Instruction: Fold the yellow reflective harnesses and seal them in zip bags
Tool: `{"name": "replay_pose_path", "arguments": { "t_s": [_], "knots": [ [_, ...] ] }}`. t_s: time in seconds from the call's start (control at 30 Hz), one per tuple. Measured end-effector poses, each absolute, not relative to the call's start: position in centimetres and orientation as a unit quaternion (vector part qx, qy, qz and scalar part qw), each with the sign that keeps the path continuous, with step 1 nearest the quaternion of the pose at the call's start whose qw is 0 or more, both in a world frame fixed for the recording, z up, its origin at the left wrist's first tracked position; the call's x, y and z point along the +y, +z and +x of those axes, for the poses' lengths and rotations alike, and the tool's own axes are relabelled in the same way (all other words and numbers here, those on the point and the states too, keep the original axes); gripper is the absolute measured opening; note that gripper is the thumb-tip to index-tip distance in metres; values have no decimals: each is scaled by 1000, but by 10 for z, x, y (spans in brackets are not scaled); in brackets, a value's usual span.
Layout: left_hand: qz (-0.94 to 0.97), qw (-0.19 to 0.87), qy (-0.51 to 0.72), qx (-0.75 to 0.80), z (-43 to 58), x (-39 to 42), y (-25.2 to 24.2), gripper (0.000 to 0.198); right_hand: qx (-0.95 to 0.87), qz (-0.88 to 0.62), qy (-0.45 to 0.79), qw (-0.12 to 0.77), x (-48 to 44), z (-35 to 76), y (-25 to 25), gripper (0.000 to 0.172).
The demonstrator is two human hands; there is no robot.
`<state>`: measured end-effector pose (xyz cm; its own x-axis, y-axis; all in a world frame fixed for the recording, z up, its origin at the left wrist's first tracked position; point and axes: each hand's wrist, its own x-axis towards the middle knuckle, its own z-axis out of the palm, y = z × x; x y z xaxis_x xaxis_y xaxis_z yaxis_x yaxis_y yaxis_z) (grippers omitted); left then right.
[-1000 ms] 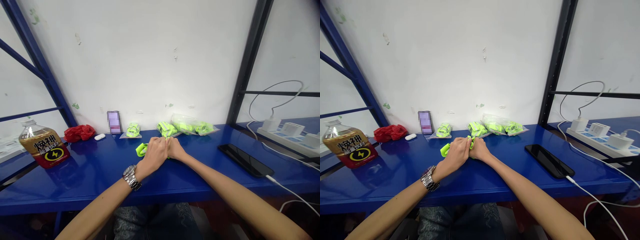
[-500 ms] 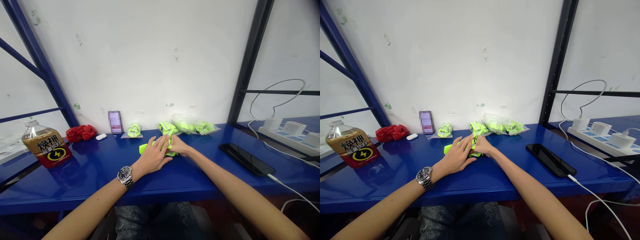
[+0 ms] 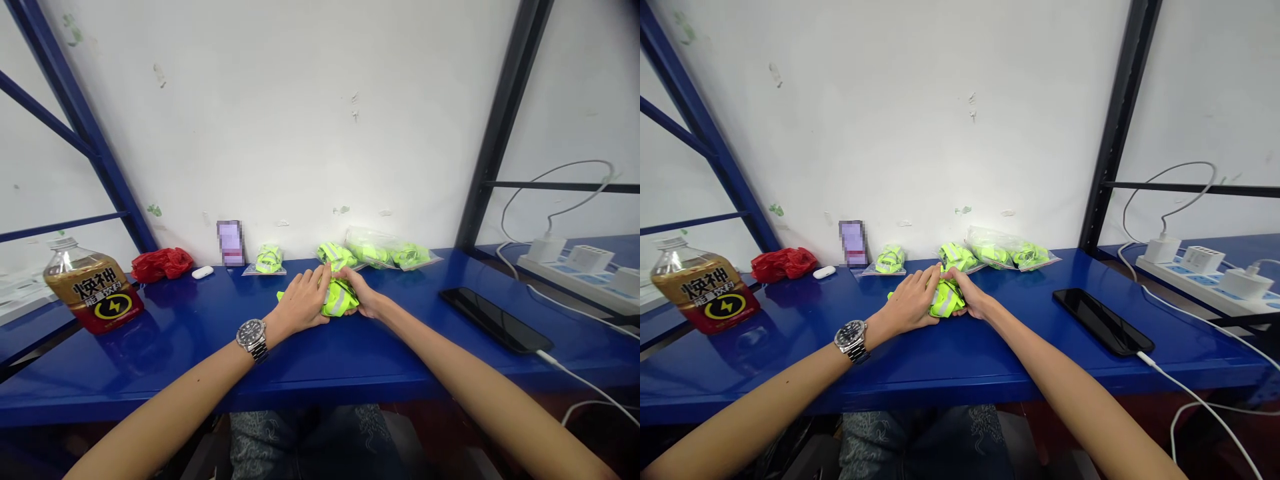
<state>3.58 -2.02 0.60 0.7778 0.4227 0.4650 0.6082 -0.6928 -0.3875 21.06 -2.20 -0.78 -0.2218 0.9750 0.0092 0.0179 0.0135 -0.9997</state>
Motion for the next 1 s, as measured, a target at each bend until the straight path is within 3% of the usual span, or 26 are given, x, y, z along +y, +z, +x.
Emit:
{"name": "replay_pose_path", "arguments": {
  "t_s": [0.17, 0.57, 0.7, 0.87, 1.0],
  "knots": [
    [-919, 243, -188, -246, 30, -16, -3, 79, -592, -408, 550, 425, -24, 207, -10, 49],
    [-912, 165, -328, -182, 29, -6, -2, 70, -585, -371, 548, 469, -30, 207, -13, 49],
    [-916, 146, -327, -179, 27, -10, 4, 67, -564, -336, 581, 480, -32, 207, -11, 43],
    [-930, 150, -304, -143, 24, -15, 13, 64, -556, -297, 621, 466, -37, 208, -9, 47],
    [-931, 173, -293, -128, 25, -14, 16, 66, -538, -288, 608, 507, -37, 204, -9, 43]
  ]
}}
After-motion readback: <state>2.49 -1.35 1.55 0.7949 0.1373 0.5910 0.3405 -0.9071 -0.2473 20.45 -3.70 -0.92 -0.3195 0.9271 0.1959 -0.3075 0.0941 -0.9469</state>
